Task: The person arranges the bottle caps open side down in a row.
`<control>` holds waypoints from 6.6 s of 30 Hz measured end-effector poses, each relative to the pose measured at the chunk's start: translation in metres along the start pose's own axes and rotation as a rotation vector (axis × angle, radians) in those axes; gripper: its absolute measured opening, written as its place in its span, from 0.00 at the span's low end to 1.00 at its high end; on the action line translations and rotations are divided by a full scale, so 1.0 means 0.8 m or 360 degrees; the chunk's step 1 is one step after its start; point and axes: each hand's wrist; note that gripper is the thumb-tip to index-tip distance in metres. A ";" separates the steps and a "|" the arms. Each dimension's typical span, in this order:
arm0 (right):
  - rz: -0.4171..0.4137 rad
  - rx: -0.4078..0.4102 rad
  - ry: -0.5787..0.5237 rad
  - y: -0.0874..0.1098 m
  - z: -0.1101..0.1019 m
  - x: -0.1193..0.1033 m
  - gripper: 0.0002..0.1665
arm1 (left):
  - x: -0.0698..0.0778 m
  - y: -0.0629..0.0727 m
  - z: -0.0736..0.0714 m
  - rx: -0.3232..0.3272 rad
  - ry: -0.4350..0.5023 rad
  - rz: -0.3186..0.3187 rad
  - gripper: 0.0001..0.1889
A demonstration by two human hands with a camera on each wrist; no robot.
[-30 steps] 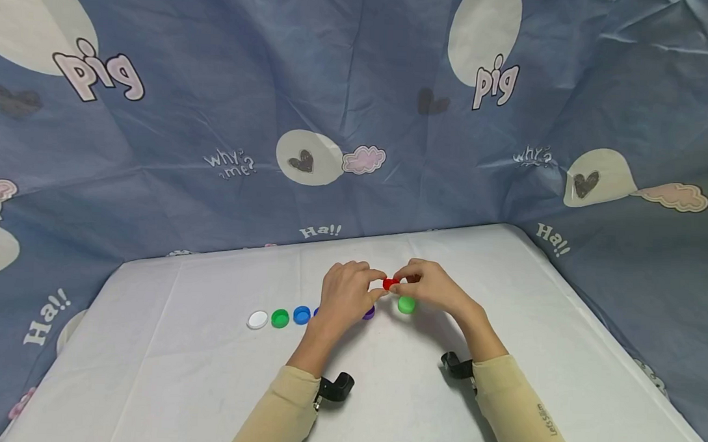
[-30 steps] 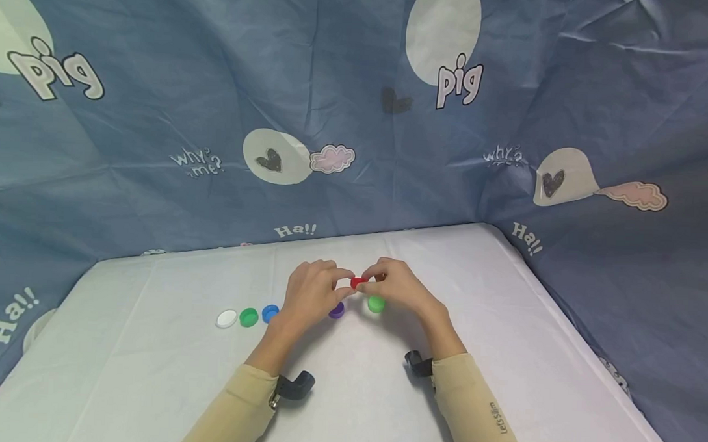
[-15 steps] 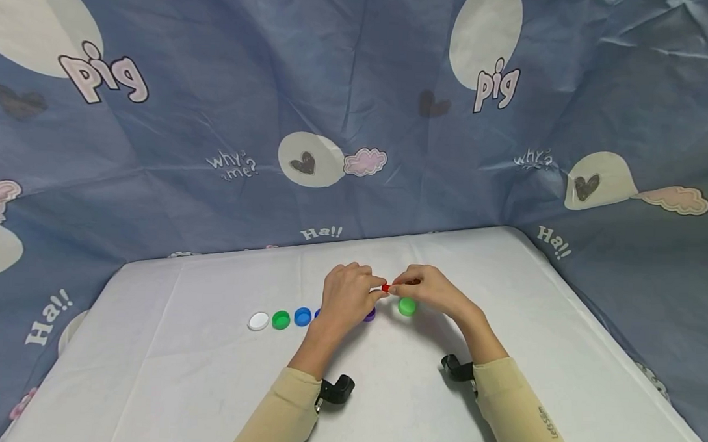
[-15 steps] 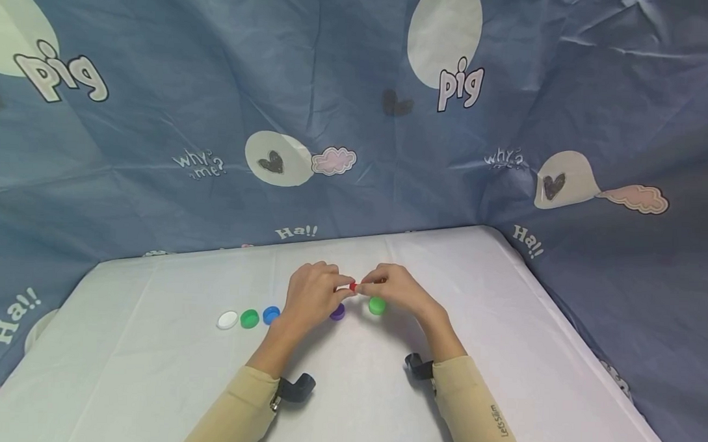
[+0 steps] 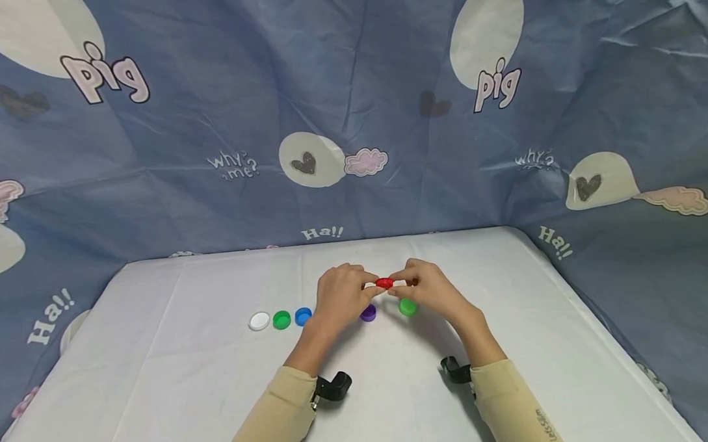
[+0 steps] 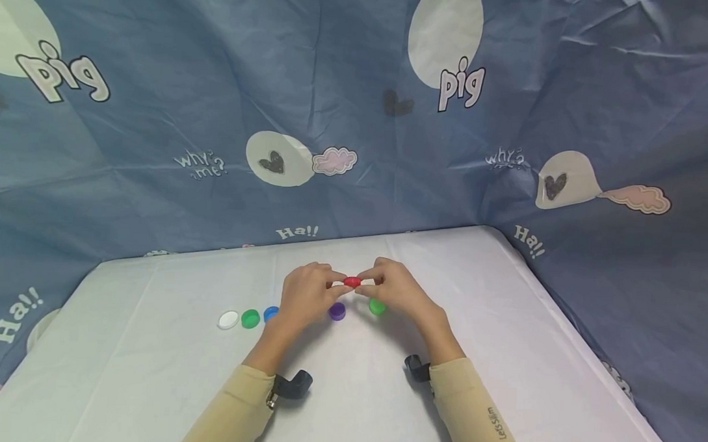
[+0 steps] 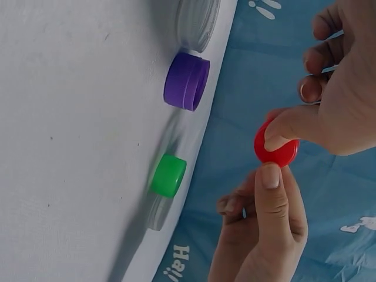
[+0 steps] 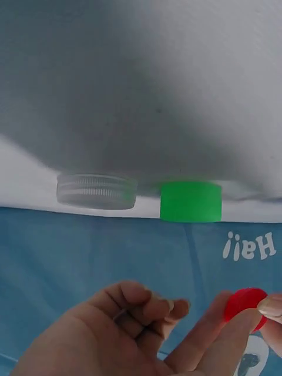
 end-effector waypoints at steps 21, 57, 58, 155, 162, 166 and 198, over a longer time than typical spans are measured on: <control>-0.0087 0.0139 -0.0032 -0.001 0.003 0.000 0.11 | 0.003 0.000 0.001 -0.0072 0.0096 -0.0091 0.11; 0.0152 -0.0128 -0.0310 0.003 -0.016 -0.006 0.11 | 0.005 0.002 0.000 0.0066 -0.0044 0.0271 0.15; 0.0149 -0.0125 -0.0304 0.003 -0.014 -0.002 0.11 | 0.004 0.002 0.001 0.0059 -0.0043 0.0268 0.15; 0.0030 -0.0274 0.0650 0.003 0.034 -0.004 0.09 | 0.003 0.023 0.030 -0.0288 -0.0048 -0.0062 0.14; 0.0002 -0.0261 0.0652 0.004 0.027 -0.004 0.12 | 0.002 0.020 0.031 -0.0317 -0.0097 -0.0106 0.18; -0.0006 -0.0273 0.0609 0.004 0.025 -0.007 0.14 | -0.001 0.020 0.026 -0.0330 -0.0103 -0.0095 0.20; -0.0139 -0.0276 0.0544 -0.011 0.052 -0.038 0.12 | -0.028 0.032 -0.011 -0.0389 -0.0153 -0.0085 0.14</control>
Point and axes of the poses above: each hand's wrist, its own y-axis away from the middle knuckle, its own z-axis out of the palm, x = y × z, and after that the axes turned 12 degrees about y, right-handed
